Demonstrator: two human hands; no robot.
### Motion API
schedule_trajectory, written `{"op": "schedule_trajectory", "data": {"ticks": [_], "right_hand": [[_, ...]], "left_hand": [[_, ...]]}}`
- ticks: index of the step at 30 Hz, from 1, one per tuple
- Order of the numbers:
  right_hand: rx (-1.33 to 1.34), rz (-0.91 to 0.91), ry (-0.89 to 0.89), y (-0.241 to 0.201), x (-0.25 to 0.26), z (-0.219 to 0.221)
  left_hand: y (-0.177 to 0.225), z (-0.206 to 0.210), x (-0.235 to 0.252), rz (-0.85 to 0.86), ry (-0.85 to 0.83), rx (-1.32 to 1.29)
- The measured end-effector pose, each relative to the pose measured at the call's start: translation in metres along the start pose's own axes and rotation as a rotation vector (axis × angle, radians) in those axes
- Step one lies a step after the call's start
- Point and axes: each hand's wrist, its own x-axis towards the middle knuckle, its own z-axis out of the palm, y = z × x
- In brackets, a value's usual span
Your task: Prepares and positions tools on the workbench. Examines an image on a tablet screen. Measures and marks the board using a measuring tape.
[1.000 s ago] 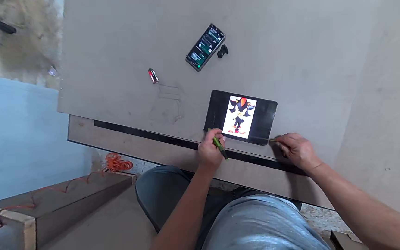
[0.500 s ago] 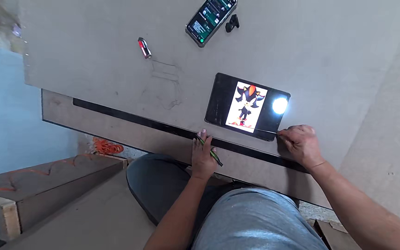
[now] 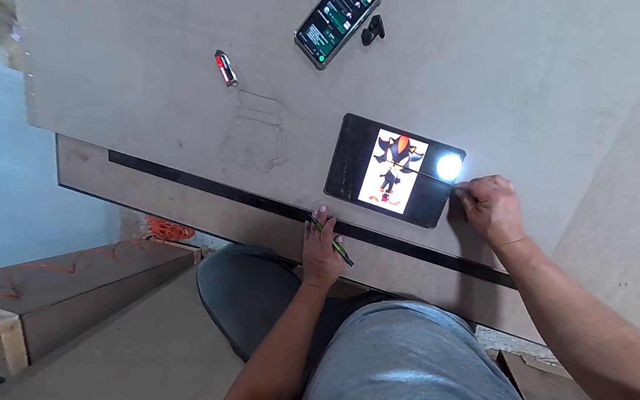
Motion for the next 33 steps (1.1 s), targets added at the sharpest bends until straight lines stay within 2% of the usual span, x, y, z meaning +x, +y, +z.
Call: {"op": "schedule_trajectory", "data": {"ticks": [12, 33], "right_hand": [[-0.03, -0.02, 0.003, 0.016, 0.031, -0.007], [-0.029, -0.022, 0.004, 0.017, 0.032, -0.007]], "left_hand": [[0.003, -0.001, 0.0, -0.029, -0.038, 0.035], [0.002, 0.0, 0.0, -0.021, -0.032, 0.05]]}}
